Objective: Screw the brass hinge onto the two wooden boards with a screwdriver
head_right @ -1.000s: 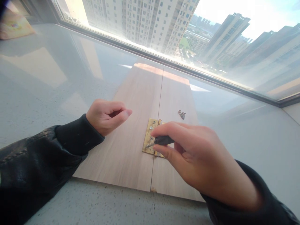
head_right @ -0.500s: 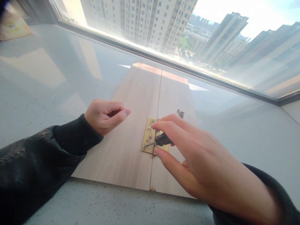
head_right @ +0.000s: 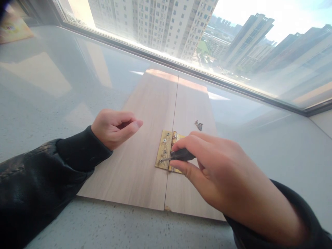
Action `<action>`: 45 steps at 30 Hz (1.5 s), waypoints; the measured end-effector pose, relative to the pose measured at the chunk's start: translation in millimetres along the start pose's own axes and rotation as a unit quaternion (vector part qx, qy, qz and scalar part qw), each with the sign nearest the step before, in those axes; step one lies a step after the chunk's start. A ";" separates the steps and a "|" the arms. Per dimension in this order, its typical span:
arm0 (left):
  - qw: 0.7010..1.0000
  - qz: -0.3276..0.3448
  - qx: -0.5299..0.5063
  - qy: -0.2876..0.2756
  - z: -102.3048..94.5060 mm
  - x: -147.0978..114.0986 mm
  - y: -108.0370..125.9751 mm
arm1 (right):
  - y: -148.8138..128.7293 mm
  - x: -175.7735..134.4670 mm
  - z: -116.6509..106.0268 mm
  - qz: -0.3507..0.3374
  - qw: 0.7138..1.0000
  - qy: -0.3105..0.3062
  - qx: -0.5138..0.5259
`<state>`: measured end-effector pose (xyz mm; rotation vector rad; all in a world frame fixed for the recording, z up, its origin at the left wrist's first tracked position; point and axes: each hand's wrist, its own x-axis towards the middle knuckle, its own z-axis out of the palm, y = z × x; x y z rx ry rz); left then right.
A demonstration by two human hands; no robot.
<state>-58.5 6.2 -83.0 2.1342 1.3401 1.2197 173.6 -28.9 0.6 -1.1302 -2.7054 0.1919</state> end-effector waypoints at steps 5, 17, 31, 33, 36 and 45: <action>1.000 -0.002 -0.004 -0.004 -1.0 0.3 1.0 | -6.8 1.1 6.3 0.029 0.999 0.011 -0.013; 1.000 0.000 -0.008 -0.007 0.0 0.3 0.4 | -1.4 -0.7 -0.7 -0.012 0.996 -0.030 0.078; 1.000 -0.009 -0.007 -0.011 -1.5 -0.2 0.2 | -5.2 0.9 2.9 0.039 0.999 0.024 -0.001; 1.000 -0.006 -0.010 -0.011 -1.1 -0.1 0.1 | -5.0 0.7 3.6 0.043 0.999 0.012 -0.006; 1.000 -0.001 -0.011 -0.009 -0.2 0.4 0.0 | -4.2 -0.6 1.5 0.035 0.999 -0.015 -0.010; 1.000 -0.006 -0.008 -0.007 -0.2 0.2 0.0 | 1.3 1.6 2.2 -0.003 0.992 -0.037 0.121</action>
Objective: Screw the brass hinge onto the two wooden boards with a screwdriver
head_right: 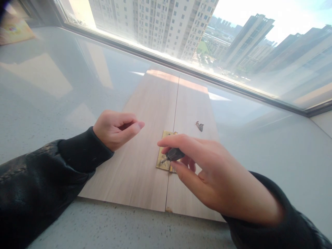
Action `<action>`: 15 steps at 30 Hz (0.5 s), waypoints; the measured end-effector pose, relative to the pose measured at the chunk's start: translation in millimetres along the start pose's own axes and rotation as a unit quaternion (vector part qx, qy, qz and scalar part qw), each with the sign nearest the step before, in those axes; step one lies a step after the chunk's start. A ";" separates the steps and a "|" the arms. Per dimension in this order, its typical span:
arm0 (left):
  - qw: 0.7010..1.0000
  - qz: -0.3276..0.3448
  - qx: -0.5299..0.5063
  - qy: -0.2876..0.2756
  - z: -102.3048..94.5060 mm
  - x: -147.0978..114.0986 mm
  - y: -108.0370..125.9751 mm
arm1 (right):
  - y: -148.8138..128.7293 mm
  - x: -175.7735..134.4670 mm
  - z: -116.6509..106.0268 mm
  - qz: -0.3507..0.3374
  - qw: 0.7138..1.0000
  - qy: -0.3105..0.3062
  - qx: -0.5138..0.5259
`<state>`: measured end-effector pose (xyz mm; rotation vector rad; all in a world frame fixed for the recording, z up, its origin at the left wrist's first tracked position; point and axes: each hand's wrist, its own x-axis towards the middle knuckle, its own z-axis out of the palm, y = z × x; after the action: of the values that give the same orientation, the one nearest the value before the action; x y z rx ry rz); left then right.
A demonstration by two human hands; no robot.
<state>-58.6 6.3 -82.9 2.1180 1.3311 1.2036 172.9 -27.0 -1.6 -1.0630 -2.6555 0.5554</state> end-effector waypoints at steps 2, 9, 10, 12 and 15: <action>1.000 -0.002 0.001 0.000 0.0 0.1 0.4 | 1.1 2.7 1.7 0.000 1.000 0.004 0.007; 1.000 0.009 -0.001 0.003 0.6 0.4 -0.4 | -1.3 4.2 4.3 -0.009 1.000 0.017 -0.014; 1.000 0.009 -0.002 0.006 0.6 0.4 -0.5 | -2.0 4.4 5.0 -0.008 0.999 0.024 -0.021; 1.000 0.007 -0.002 0.004 0.3 0.2 -0.6 | -2.9 5.0 6.1 -0.002 0.999 0.038 -0.035; 1.000 0.000 0.001 -0.002 -0.3 -0.1 -0.1 | -4.4 4.9 6.3 0.013 0.997 0.054 -0.062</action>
<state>-59.0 6.2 -82.8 2.1209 1.3307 1.1981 164.5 -28.1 -5.0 -1.1296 -2.6142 0.3304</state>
